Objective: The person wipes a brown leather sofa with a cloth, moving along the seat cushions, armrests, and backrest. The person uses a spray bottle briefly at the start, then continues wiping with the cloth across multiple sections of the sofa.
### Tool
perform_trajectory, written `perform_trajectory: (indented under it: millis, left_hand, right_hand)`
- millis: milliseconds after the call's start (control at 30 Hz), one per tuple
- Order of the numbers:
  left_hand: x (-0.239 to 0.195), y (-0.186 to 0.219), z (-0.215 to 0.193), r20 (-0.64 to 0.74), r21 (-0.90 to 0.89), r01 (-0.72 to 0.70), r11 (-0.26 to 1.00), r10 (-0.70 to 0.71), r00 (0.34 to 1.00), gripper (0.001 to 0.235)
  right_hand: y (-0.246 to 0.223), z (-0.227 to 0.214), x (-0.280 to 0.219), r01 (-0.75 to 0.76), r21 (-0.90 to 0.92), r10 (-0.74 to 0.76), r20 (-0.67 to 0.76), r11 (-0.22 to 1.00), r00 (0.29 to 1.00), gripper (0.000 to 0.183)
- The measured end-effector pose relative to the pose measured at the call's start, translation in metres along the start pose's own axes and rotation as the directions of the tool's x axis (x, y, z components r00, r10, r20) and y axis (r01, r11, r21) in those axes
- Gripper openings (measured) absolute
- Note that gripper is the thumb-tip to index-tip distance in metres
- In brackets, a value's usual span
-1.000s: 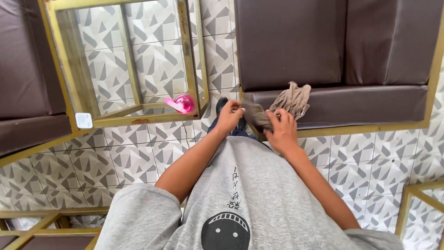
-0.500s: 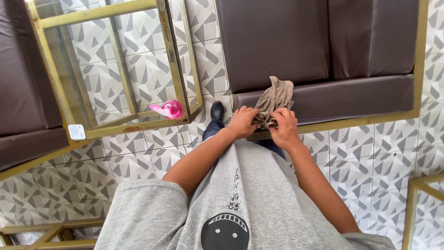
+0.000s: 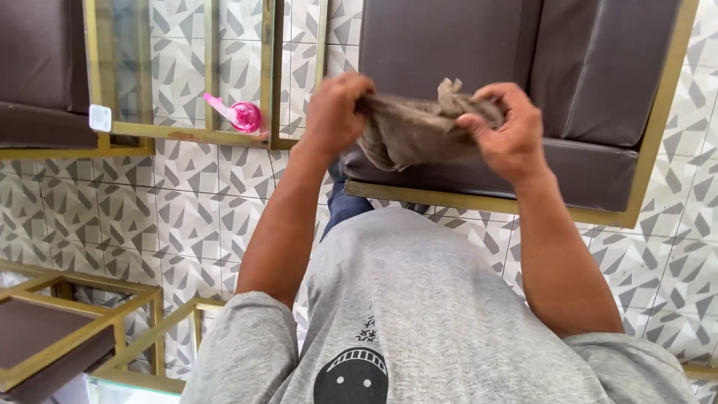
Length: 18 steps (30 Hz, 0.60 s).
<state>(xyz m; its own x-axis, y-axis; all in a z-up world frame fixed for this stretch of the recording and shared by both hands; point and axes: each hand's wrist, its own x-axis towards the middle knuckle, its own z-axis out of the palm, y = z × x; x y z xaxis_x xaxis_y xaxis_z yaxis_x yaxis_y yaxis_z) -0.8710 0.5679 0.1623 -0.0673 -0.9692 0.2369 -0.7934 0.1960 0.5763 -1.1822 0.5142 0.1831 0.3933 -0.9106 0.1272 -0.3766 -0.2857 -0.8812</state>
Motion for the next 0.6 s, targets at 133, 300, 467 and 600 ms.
perform_trajectory:
  millis: [133, 300, 467, 600]
  left_hand:
    - [0.0, 0.053, -0.024, -0.386, 0.221, -0.219, 0.951, 0.291, 0.876, 0.037]
    - [-0.064, 0.045, 0.013, 0.214, 0.02, 0.161, 0.987, -0.161, 0.963, 0.025]
    - [-0.068, 0.038, 0.021, 0.738, 0.243, 0.447, 0.861, -0.463, 0.491, 0.029]
    - [-0.039, -0.006, 0.056, 0.521, 0.142, 0.31, 0.94, -0.337, 0.784, 0.046]
  right_hand:
    - [-0.022, -0.035, -0.012, 0.206, 0.008, -0.203, -0.134, 0.979, 0.97, 0.023]
    - [0.068, -0.022, -0.062, 0.016, -0.032, -0.012, 0.126, 0.999, 0.992, 0.029]
    - [0.036, -0.004, -0.085, -0.584, 0.107, 0.494, 0.425, 0.805, 0.759, 0.018]
    - [0.145, 0.008, -0.091, -0.559, 0.05, 0.558, 0.026, 0.828, 0.829, 0.019]
